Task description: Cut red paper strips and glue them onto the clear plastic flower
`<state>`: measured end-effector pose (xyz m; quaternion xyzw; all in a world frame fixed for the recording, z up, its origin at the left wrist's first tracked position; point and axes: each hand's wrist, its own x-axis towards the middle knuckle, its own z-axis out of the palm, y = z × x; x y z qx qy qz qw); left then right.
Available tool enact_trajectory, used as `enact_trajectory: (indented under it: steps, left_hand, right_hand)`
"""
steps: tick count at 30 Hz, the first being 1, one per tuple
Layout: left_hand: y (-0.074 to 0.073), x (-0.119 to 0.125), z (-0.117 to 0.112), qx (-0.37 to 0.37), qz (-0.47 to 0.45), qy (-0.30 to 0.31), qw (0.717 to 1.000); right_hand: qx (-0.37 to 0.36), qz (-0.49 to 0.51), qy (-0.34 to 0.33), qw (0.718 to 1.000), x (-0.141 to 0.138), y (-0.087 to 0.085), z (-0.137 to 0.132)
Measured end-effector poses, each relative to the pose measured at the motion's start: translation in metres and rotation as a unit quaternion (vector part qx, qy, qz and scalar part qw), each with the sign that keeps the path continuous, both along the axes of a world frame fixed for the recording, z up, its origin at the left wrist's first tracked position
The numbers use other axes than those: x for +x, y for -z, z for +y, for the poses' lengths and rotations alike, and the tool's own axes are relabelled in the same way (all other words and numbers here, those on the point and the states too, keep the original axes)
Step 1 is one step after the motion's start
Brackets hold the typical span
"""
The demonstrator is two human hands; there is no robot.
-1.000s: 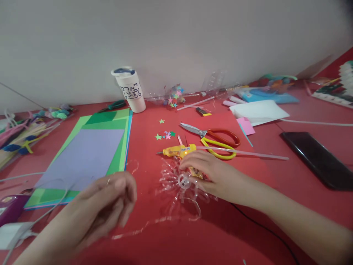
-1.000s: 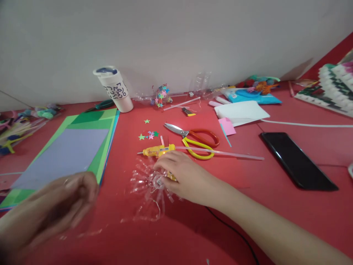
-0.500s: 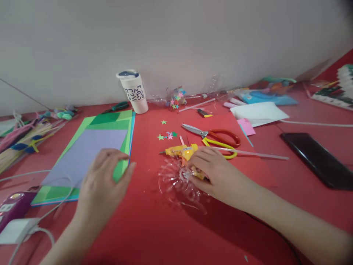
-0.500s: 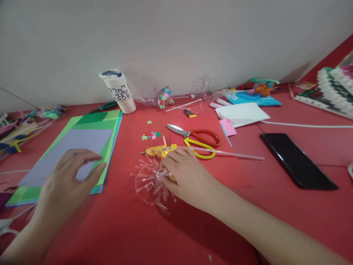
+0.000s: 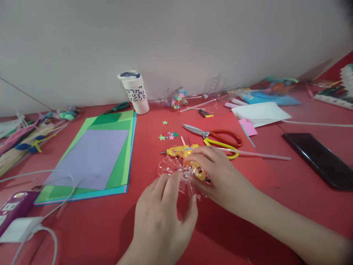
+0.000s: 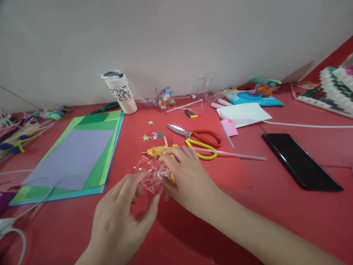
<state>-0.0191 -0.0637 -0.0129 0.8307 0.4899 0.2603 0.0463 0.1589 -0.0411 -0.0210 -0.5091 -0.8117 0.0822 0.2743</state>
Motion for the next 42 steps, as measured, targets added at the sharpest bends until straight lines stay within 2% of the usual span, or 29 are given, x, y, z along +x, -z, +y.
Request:
enact_trajectory:
  steps: [2, 4, 7, 9, 12, 16, 20, 23, 25, 28, 31, 33, 37, 42]
  left_hand:
    - [-0.001, 0.0, 0.0, -0.055, -0.053, 0.027, 0.997]
    - [-0.001, -0.002, 0.001, -0.112, -0.102, 0.037, 0.988]
    - [-0.005, -0.008, 0.007, -0.154, -0.153, 0.037, 0.975]
    - [-0.01, -0.011, 0.011, -0.187, -0.182, 0.039, 0.965]
    - [-0.018, -0.013, 0.015, -0.251, -0.221, 0.024, 0.942]
    - [-0.027, -0.015, 0.018, -0.339, -0.271, 0.011, 0.901]
    - [-0.032, -0.017, 0.024, -0.418, -0.327, 0.011, 0.848]
    - [-0.036, -0.017, 0.031, -0.439, -0.358, 0.022, 0.824]
    - [-0.04, -0.017, 0.036, -0.427, -0.364, 0.025, 0.827]
    - [-0.045, -0.02, 0.04, -0.401, -0.353, -0.007, 0.845]
    - [-0.048, -0.032, 0.043, -0.432, -0.287, -0.027, 0.854]
    - [-0.049, -0.044, 0.044, -0.44, -0.224, -0.003, 0.87]
    - [-0.048, -0.063, 0.047, -0.394, -0.141, 0.028, 0.908]
    - [-0.043, -0.057, 0.044, -0.334, -0.079, 0.038, 0.939]
  right_hand:
    - [0.04, 0.048, 0.007, 0.998, 0.001, -0.008, -0.005]
    - [0.061, 0.099, -0.015, 0.993, 0.001, -0.017, -0.011]
    - [0.019, 0.128, -0.116, 0.985, 0.001, -0.025, -0.017]
    - [-0.04, 0.101, -0.148, 0.983, -0.002, -0.024, -0.018]
    - [-0.1, 0.072, -0.123, 0.985, -0.006, -0.015, -0.013]
    - [-0.107, 0.083, -0.093, 0.986, -0.008, -0.006, -0.005]
    - [-0.103, 0.092, -0.099, 0.986, -0.005, -0.007, -0.004]
    - [-0.133, 0.128, -0.09, 0.979, -0.003, -0.01, -0.005]
    - [-0.156, 0.158, -0.086, 0.971, -0.001, -0.012, -0.006]
    - [-0.165, 0.18, -0.077, 0.967, 0.001, -0.013, -0.004]
    - [-0.157, 0.186, -0.053, 0.969, 0.005, -0.012, 0.0]
    - [-0.148, 0.191, -0.049, 0.969, 0.009, -0.011, 0.003]
    - [-0.112, 0.181, -0.085, 0.973, 0.013, -0.007, 0.007]
    - [-0.051, 0.142, -0.108, 0.983, 0.01, -0.001, 0.007]
